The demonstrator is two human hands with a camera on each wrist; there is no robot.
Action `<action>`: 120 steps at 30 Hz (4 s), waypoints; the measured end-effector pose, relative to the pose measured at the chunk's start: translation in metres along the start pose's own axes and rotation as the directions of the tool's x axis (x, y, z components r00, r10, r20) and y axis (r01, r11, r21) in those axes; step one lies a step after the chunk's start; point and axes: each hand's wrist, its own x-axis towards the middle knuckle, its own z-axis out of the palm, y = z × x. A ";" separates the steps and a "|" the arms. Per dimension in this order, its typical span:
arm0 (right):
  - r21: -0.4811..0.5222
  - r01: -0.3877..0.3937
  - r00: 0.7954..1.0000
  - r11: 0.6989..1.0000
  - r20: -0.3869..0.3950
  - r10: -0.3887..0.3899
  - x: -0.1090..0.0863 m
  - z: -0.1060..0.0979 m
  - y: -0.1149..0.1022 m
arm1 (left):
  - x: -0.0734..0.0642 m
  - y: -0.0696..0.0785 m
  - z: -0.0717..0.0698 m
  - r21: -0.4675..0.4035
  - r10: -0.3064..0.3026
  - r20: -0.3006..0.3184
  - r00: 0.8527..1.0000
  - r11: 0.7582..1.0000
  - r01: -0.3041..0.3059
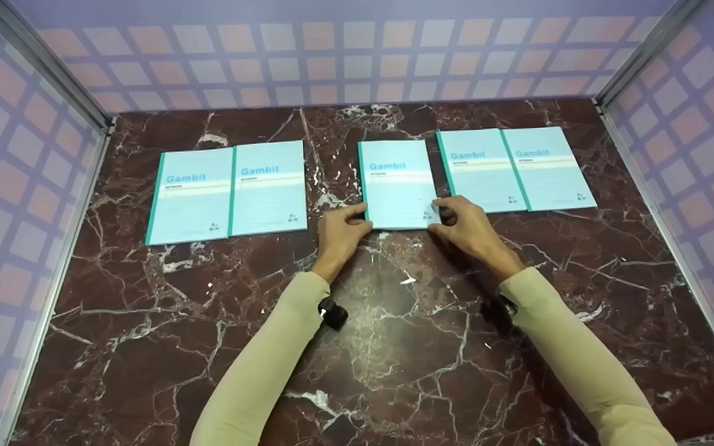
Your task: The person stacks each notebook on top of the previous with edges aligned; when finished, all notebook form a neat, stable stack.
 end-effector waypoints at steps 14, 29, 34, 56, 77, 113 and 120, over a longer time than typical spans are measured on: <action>-0.150 0.060 0.998 0.987 0.019 -0.057 0.000 -0.002 -0.004 | 0.008 0.003 -0.001 0.273 0.158 0.118 0.980 0.944 -0.185; -0.165 0.089 0.996 0.982 0.007 -0.090 -0.003 -0.001 0.000 | 0.008 -0.001 -0.001 0.304 0.287 0.148 0.946 0.898 -0.320; -0.146 0.097 0.995 0.984 0.002 -0.098 -0.001 0.001 0.001 | 0.009 -0.003 -0.003 0.313 0.295 0.151 0.944 0.891 -0.329; -0.113 0.131 0.991 0.985 0.037 -0.128 0.001 0.009 -0.009 | 0.006 -0.010 -0.030 0.333 0.278 0.188 0.942 0.884 -0.327; -0.089 0.156 0.986 0.984 0.071 -0.150 0.005 0.016 -0.018 | 0.003 -0.015 -0.050 0.336 0.272 0.205 0.940 0.883 -0.328; 0.039 0.306 0.951 0.951 0.037 -0.307 0.044 0.074 -0.084 | -0.008 -0.026 -0.153 0.282 0.263 -0.020 0.965 0.927 -0.247; 0.030 0.305 0.949 0.952 0.077 -0.307 0.054 0.093 -0.101 | -0.005 -0.035 -0.173 0.324 0.255 -0.031 0.966 0.917 -0.232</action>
